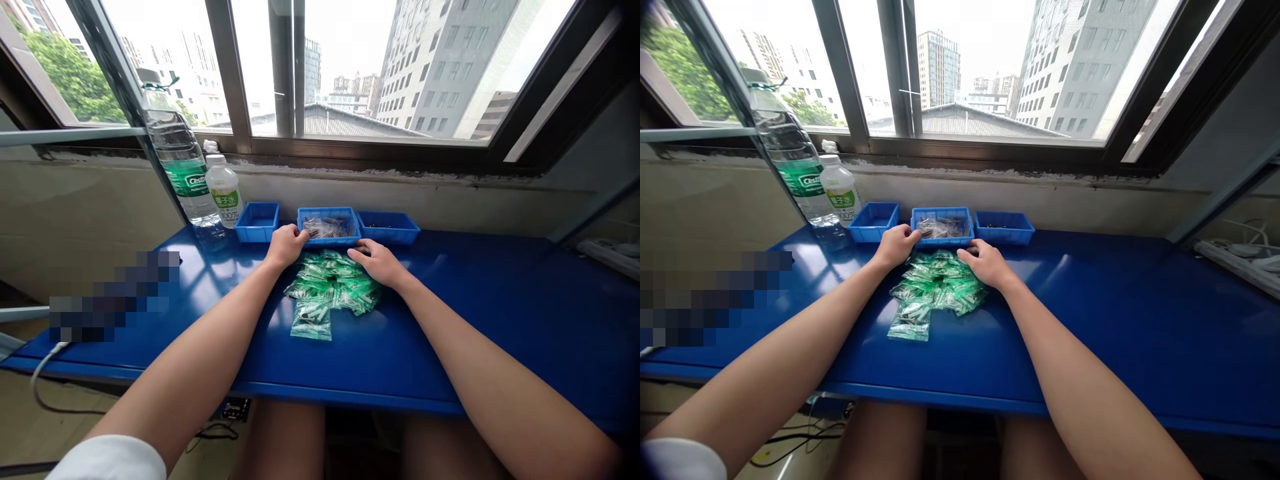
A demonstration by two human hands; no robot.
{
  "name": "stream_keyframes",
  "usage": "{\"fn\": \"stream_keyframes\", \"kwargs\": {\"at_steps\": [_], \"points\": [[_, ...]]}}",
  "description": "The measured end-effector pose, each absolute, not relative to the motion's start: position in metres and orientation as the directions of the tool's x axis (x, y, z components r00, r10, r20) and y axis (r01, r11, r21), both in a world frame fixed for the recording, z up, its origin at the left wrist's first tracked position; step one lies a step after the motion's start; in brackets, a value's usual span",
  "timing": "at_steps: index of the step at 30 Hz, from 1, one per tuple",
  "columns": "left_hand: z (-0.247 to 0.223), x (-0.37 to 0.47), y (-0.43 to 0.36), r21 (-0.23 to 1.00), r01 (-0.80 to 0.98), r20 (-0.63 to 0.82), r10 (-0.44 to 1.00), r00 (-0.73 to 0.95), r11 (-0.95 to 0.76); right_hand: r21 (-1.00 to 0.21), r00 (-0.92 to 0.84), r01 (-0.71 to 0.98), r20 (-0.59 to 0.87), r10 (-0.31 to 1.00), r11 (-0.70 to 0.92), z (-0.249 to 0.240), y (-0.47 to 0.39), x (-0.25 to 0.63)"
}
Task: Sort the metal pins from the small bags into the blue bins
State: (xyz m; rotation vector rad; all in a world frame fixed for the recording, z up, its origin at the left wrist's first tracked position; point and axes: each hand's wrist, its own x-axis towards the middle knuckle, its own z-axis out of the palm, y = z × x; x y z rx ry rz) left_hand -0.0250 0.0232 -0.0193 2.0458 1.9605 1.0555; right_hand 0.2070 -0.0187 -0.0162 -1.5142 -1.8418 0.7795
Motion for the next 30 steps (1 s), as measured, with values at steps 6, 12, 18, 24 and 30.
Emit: {"fn": "stream_keyframes", "kwargs": {"at_steps": [6, 12, 18, 24, 30], "points": [[-0.021, -0.025, 0.025, 0.523, 0.837, 0.407, 0.91, -0.081, -0.16, -0.836, -0.094, 0.534, 0.093, 0.991, 0.129, -0.021, -0.012, 0.209], [-0.023, -0.026, 0.025, 0.549, 0.814, 0.415, 0.908, -0.067, -0.191, -0.866, -0.15, 0.476, 0.093, 0.984, 0.155, -0.018, -0.015, 0.208], [-0.018, -0.025, 0.024, 0.573, 0.809, 0.354, 0.93, -0.1, -0.131, -0.841, -0.123, 0.516, 0.118, 0.985, 0.165, -0.017, -0.015, 0.209], [-0.014, -0.024, 0.023, 0.584, 0.806, 0.308, 0.944, -0.114, -0.093, -0.831, -0.122, 0.53, 0.12, 0.985, 0.167, -0.016, -0.015, 0.209], [-0.011, -0.024, 0.021, 0.607, 0.791, 0.274, 0.955, -0.114, -0.08, -0.82, -0.113, 0.546, 0.132, 0.985, 0.172, -0.015, -0.015, 0.208]]}}
